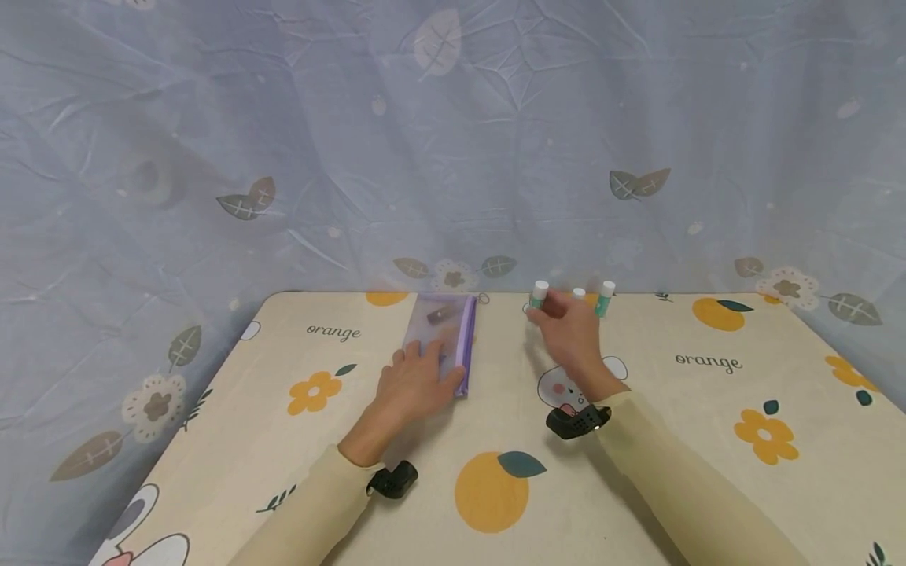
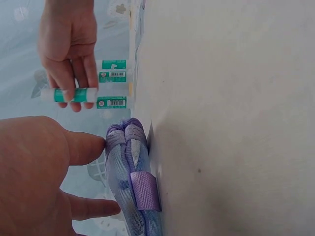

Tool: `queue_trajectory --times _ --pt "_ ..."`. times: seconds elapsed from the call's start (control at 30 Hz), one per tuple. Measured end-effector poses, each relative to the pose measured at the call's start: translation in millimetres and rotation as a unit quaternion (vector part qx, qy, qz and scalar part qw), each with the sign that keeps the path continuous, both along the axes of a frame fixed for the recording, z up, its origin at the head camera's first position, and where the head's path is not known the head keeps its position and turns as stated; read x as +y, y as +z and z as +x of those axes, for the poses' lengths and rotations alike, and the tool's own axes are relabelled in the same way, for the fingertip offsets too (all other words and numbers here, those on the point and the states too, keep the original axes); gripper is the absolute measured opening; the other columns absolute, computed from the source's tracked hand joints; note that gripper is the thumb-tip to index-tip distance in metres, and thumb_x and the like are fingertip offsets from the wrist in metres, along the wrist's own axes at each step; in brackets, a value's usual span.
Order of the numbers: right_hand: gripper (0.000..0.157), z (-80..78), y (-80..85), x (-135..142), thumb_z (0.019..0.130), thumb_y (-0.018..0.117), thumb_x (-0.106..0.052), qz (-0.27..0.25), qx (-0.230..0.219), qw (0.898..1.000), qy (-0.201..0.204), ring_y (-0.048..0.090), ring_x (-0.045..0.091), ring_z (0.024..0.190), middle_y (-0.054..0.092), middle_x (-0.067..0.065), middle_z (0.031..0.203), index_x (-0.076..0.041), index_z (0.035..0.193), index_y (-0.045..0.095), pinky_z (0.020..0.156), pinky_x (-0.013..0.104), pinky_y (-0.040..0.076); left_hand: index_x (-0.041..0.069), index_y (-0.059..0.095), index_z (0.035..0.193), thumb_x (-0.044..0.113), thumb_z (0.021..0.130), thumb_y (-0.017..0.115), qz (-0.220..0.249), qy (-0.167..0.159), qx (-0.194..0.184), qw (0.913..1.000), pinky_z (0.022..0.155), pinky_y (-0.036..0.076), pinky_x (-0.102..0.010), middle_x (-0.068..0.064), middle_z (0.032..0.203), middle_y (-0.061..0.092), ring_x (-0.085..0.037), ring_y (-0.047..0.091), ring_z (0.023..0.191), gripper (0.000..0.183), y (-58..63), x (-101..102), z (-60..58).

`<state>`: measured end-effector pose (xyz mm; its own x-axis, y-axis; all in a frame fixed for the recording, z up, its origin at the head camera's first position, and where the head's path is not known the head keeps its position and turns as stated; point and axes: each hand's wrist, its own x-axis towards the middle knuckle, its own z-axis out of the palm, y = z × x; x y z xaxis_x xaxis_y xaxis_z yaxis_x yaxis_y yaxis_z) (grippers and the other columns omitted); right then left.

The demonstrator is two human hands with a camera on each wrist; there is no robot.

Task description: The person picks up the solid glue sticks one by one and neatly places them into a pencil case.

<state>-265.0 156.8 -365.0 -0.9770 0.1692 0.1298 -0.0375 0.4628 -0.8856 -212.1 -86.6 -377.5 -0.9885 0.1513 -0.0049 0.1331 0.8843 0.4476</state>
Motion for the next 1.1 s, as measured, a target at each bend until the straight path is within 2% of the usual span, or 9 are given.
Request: queue_trajectory --times 0.3,0.7,1.1 --pt "0.036 -5.8 10.3 -6.0 0.103 0.069 -0.018 -0.003 0.024 1.0 -0.004 0.067 0.033 0.131 0.072 0.016 0.137 -0.01 0.138 0.07 0.109 0.048 0.055 0.012 0.05 0.156 0.048 0.105 0.057 0.003 0.0 -0.004 1.0 0.103 0.045 -0.064 -0.025 0.143 0.055 -0.044 0.054 0.125 0.063 0.4 0.4 -0.5" --pt "0.041 -9.5 16.9 -9.9 0.104 0.069 -0.019 -0.026 0.018 1.0 0.0 0.065 0.031 0.136 0.07 0.014 0.143 -0.011 0.144 0.066 0.11 0.048 0.054 0.012 0.051 0.156 0.048 0.105 0.056 0.006 0.002 -0.006 1.0 0.104 0.044 -0.065 -0.024 0.144 0.055 -0.044 0.053 0.126 0.062 1.2 0.5 -0.4" --pt "0.04 -13.0 20.1 -13.8 0.104 0.069 -0.019 -0.045 0.014 0.999 0.0 0.065 0.03 0.136 0.07 0.012 0.143 -0.012 0.143 0.067 0.111 0.048 0.053 0.012 0.051 0.156 0.048 0.105 0.057 0.002 0.001 0.002 1.0 0.103 0.045 -0.065 -0.025 0.142 0.056 -0.045 0.054 0.125 0.063 1.2 0.0 0.5"
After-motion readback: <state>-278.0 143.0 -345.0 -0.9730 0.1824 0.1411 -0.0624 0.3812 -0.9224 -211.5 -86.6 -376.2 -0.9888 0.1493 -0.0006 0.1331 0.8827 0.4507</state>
